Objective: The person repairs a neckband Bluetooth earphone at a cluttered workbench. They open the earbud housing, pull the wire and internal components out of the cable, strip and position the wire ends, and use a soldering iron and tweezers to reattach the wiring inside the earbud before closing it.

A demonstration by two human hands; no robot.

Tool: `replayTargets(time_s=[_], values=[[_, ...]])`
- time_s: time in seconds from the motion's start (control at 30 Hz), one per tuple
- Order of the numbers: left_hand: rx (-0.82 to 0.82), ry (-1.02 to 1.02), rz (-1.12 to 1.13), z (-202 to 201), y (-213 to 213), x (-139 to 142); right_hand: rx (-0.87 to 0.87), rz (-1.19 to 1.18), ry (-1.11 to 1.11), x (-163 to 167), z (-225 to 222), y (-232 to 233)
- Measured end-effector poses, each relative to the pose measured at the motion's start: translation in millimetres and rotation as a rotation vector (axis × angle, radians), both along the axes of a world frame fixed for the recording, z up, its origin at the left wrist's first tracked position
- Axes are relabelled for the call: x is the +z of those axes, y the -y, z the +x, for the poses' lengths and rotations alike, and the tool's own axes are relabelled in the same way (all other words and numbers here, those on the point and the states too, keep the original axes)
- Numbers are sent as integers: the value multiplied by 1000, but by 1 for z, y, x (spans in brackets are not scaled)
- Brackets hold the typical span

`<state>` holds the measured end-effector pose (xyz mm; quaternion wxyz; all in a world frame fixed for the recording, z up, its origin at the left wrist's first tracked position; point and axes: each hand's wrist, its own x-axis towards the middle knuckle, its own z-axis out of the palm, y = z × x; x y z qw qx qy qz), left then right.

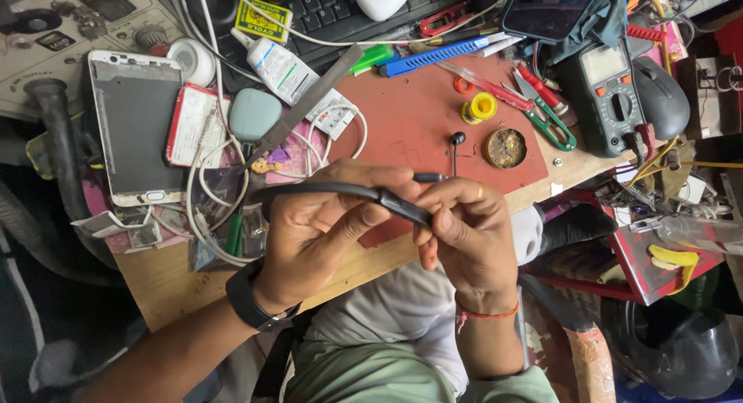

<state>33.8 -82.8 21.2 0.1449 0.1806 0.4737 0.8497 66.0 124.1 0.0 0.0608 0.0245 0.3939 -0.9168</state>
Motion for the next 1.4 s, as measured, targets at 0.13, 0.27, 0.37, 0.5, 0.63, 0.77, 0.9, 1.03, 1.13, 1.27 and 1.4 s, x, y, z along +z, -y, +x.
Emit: replayTargets(time_s=[0.13,0.27,0.37,0.5,0.63,0.77,0.9,1.03,1.13,1.27,1.4], values=[[14,-78,12,-3,-2,0,-44,2,-4,-4,4,1],[105,-161,-61,-4,-8,-1,-324,511,-340,-6,12,13],[105,-159,-122,-5,-9,0,-473,621,-376,-10,12,20],[110,-253,-229,-8,-11,3,-529,613,-402,-14,12,19],[132,-298,-266,-9,-13,4,-537,606,-438,-17,13,19],[174,-428,-409,-11,-8,6,-600,540,-459,-24,7,27],[92,-267,-250,-8,-9,10,-635,550,-476,-23,8,26],[86,-207,-196,-3,-11,14,-663,507,-397,-17,13,15],[99,-214,-211,-1,-12,13,-616,466,-386,-16,18,9],[89,-207,-203,1,-15,10,-595,476,-384,-13,24,6],[64,-76,-116,3,-16,13,-510,639,-330,-1,26,-10]])
